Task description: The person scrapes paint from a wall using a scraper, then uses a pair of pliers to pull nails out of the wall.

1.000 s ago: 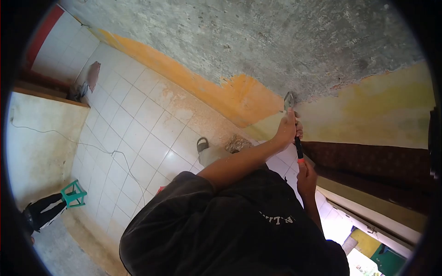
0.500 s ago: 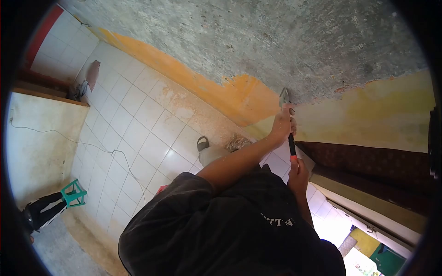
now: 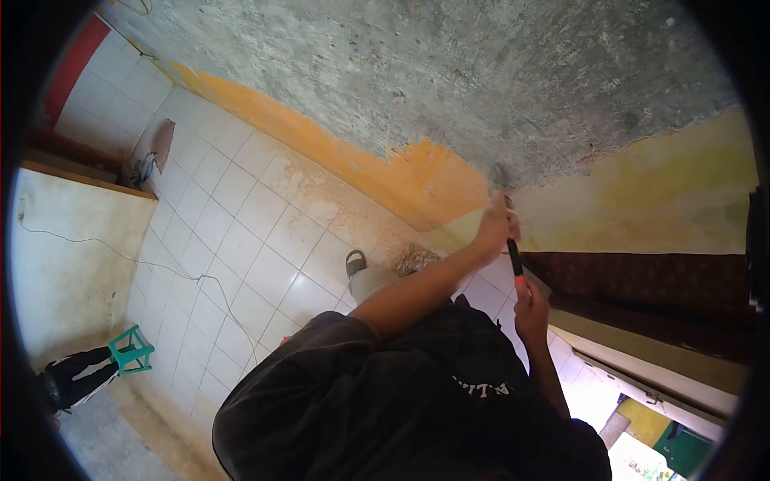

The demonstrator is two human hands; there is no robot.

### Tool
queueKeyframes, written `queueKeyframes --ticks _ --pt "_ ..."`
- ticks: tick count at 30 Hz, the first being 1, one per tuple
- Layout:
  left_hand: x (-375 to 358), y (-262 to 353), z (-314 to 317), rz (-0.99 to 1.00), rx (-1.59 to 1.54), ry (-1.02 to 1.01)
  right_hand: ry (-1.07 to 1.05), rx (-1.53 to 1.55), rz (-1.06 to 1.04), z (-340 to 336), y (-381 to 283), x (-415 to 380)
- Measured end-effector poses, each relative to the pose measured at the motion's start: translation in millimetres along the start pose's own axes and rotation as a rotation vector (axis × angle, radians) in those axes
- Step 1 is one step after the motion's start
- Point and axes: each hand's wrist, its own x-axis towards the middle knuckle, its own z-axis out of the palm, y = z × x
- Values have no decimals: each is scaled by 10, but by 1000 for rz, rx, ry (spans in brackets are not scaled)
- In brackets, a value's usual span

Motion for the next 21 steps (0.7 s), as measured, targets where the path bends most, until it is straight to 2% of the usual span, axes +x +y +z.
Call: queueKeyframes --ticks 1,3,4,7,8,10,11,12,14,15,16,18,20,21 --pt "11 97 -76 80 15 -27 12 -69 -89 79 -47 76" --pt "28 174 -124 40 11 -10 64 -135 -226 230 -15 95" --pt "22 184 -139 5 8 15 57 -139 -229 190 11 100" --pt "-32 87 3 18 -19 14 3 -11 26 38 -88 2" --pt "-43 76 18 20 -14 10 7 -6 24 47 -71 -5" --pt "5 33 1 46 72 44 17 -74 -49 40 -83 50" --pt "126 107 -165 174 128 50 5 -83 -137 139 -154 172" --pt "192 276 -273 167 128 51 48 -35 -358 347 -13 381" --pt "272 577 -457 145 -17 118 -38 -88 -175 486 -400 394" --pt "283 541 -457 239 92 138 -47 -85 -180 493 -388 372" --pt "257 490 -408 246 95 142 -36 -47 -161 473 -338 312" --pt "107 245 -257 166 107 74 -24 -17 -136 355 -157 126" --pt "50 124 -142 100 118 30 -13 10 30 193 16 15" --pt "35 109 -119 61 68 29 -8 -23 -23 167 -20 12"
